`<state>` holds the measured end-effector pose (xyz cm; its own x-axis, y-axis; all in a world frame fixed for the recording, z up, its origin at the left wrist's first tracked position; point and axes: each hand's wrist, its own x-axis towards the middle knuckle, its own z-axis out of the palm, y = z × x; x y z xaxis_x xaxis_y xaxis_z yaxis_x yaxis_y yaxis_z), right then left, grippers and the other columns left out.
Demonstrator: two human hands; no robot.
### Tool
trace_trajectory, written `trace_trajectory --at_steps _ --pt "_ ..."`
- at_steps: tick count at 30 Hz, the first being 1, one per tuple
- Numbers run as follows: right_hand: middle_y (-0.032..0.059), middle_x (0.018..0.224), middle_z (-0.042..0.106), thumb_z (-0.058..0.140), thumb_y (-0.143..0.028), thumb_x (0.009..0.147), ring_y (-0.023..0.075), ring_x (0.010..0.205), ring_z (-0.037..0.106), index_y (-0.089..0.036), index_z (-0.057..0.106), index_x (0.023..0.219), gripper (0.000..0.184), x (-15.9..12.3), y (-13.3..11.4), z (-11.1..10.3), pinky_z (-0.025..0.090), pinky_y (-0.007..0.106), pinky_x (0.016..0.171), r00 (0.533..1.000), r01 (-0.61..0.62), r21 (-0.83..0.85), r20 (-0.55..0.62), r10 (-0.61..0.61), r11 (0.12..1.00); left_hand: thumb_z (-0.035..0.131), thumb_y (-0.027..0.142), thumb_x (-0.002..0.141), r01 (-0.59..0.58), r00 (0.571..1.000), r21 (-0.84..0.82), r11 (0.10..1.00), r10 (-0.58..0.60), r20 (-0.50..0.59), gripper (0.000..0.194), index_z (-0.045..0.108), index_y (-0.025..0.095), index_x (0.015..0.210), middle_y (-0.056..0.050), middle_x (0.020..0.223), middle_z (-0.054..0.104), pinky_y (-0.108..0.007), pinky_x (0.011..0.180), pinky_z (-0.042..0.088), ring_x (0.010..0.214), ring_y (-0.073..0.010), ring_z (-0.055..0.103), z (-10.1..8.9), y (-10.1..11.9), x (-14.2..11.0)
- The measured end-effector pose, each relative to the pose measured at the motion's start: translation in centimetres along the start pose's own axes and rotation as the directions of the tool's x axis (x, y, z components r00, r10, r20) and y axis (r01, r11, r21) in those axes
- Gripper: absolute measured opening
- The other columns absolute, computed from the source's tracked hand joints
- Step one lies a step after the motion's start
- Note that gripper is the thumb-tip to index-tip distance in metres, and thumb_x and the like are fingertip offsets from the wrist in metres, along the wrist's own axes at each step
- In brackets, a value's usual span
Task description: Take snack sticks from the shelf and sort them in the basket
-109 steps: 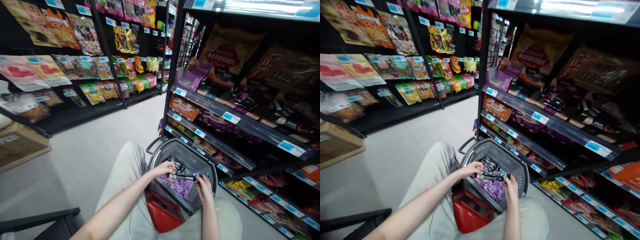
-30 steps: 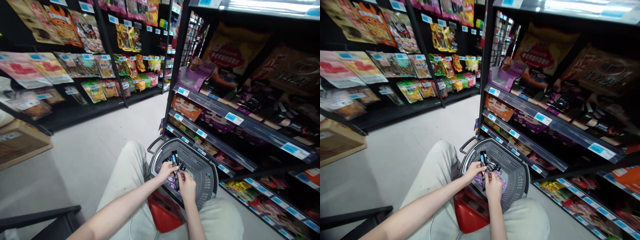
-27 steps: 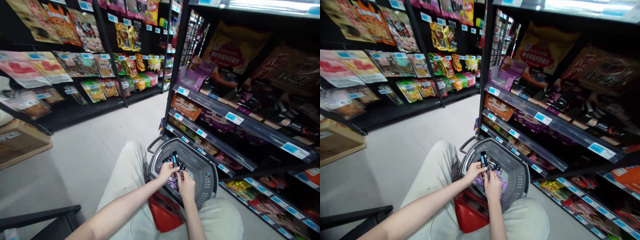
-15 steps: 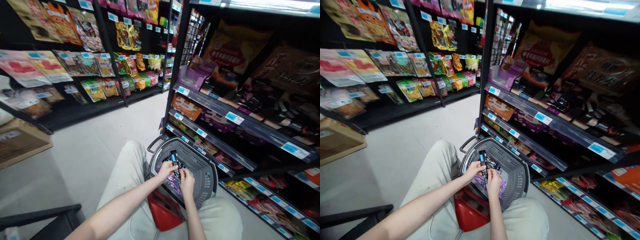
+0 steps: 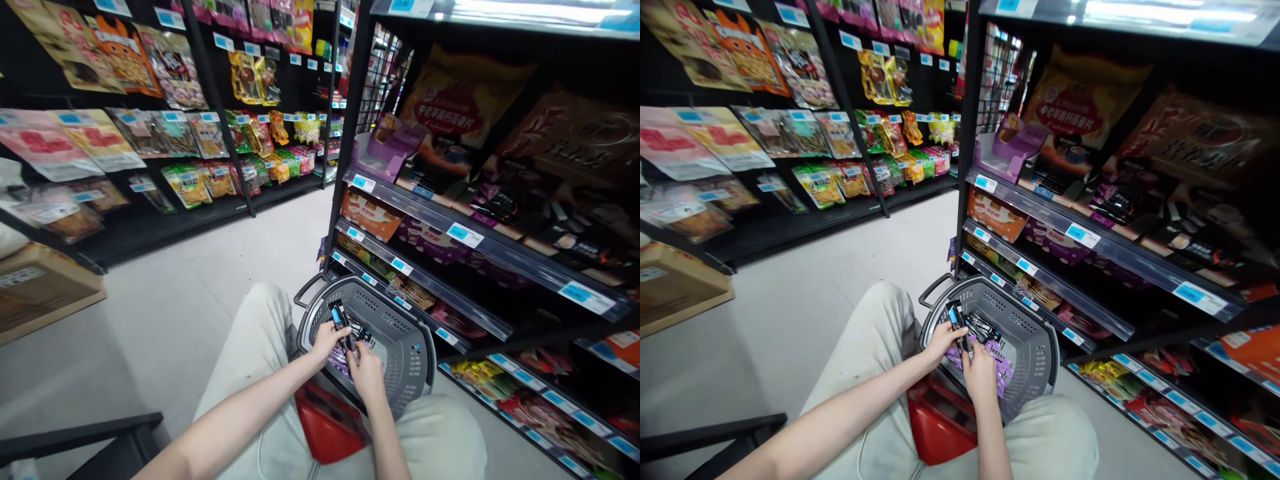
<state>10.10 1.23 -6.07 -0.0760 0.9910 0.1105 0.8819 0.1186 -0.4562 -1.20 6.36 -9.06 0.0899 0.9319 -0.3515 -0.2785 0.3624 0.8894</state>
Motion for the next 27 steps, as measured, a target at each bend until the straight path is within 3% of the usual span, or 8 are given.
trace_trajectory --at_steps 4,9,12,15,19,24,27 --pt "0.0088 0.086 0.063 0.033 -0.017 0.081 0.0162 0.077 0.058 -0.013 0.053 0.098 0.027 0.2 -0.1 0.4 0.039 0.023 0.066 0.997 0.007 -0.064 0.080 -0.002 0.998 0.066 0.041 0.051 0.005 1.000 -0.023 1.000 -0.005 -0.011 0.036 0.054 0.011 0.067 0.000 0.057 0.054 -0.020 0.045 0.038 0.048 -0.0095 0.049 -0.2 0.2 0.2" --pt "0.0098 0.088 0.061 0.028 -0.009 0.080 0.0166 0.080 0.057 -0.012 0.051 0.102 0.032 0.3 -0.2 1.4 0.040 0.025 0.068 1.000 -0.021 -0.143 0.011 0.023 0.990 0.066 0.042 0.052 -0.004 1.000 -0.066 0.998 0.005 0.016 0.037 0.053 0.011 0.068 0.000 0.059 0.055 -0.021 0.048 0.040 0.051 -0.0099 0.050 -0.1 0.6 0.3" --pt "0.0113 0.087 0.061 0.028 -0.011 0.081 0.0176 0.080 0.057 -0.012 0.050 0.103 0.031 0.4 -0.4 1.7 0.040 0.026 0.066 0.999 -0.045 -0.181 -0.025 0.042 0.982 0.066 0.042 0.052 -0.013 1.000 -0.060 0.998 0.013 -0.014 0.038 0.054 0.011 0.071 0.000 0.059 0.055 -0.021 0.048 0.040 0.051 -0.0099 0.051 -0.1 0.9 0.6" --pt "0.0110 0.079 0.062 0.029 -0.017 0.083 0.0176 0.073 0.059 -0.011 0.051 0.098 0.027 0.6 -0.4 1.5 0.040 0.025 0.059 0.996 -0.073 -0.196 0.027 0.080 0.978 0.064 0.042 0.054 -0.006 1.000 -0.069 0.998 0.004 -0.029 0.039 0.053 0.012 0.074 0.000 0.062 0.055 -0.020 0.049 0.041 0.054 -0.0101 0.052 0.0 1.3 0.5" --pt "0.0097 0.069 0.063 0.026 -0.018 0.085 0.0170 0.061 0.060 -0.011 0.050 0.094 0.026 0.4 -0.2 0.7 0.037 0.023 0.050 0.986 -0.141 -0.227 0.053 0.157 0.964 0.064 0.041 0.054 0.024 0.995 -0.018 1.000 -0.022 0.098 0.037 0.050 0.014 0.076 0.001 0.064 0.054 -0.020 0.050 0.042 0.057 -0.0099 0.053 0.7 1.1 -0.5" --pt "0.0097 0.064 0.063 0.028 -0.016 0.084 0.0177 0.059 0.061 -0.011 0.049 0.088 0.022 0.2 0.1 0.2 0.034 0.022 0.048 0.972 -0.188 -0.209 0.099 0.213 0.960 0.058 0.046 0.056 0.170 0.932 0.209 0.963 -0.226 0.283 0.034 0.049 0.015 0.068 0.002 0.053 0.053 -0.026 0.047 0.043 0.047 -0.0131 0.053 1.4 -0.4 -1.5" --pt "0.0096 0.061 0.062 0.026 -0.019 0.084 0.0173 0.055 0.060 -0.013 0.050 0.085 0.025 0.3 0.3 0.3 0.031 0.022 0.045 0.965 -0.216 -0.191 0.110 0.239 0.958 0.057 0.045 0.058 0.129 0.934 0.224 0.966 -0.194 0.301 0.031 0.050 0.016 0.065 0.002 0.052 0.053 -0.027 0.046 0.043 0.046 -0.0134 0.052 1.2 -1.0 -1.2"
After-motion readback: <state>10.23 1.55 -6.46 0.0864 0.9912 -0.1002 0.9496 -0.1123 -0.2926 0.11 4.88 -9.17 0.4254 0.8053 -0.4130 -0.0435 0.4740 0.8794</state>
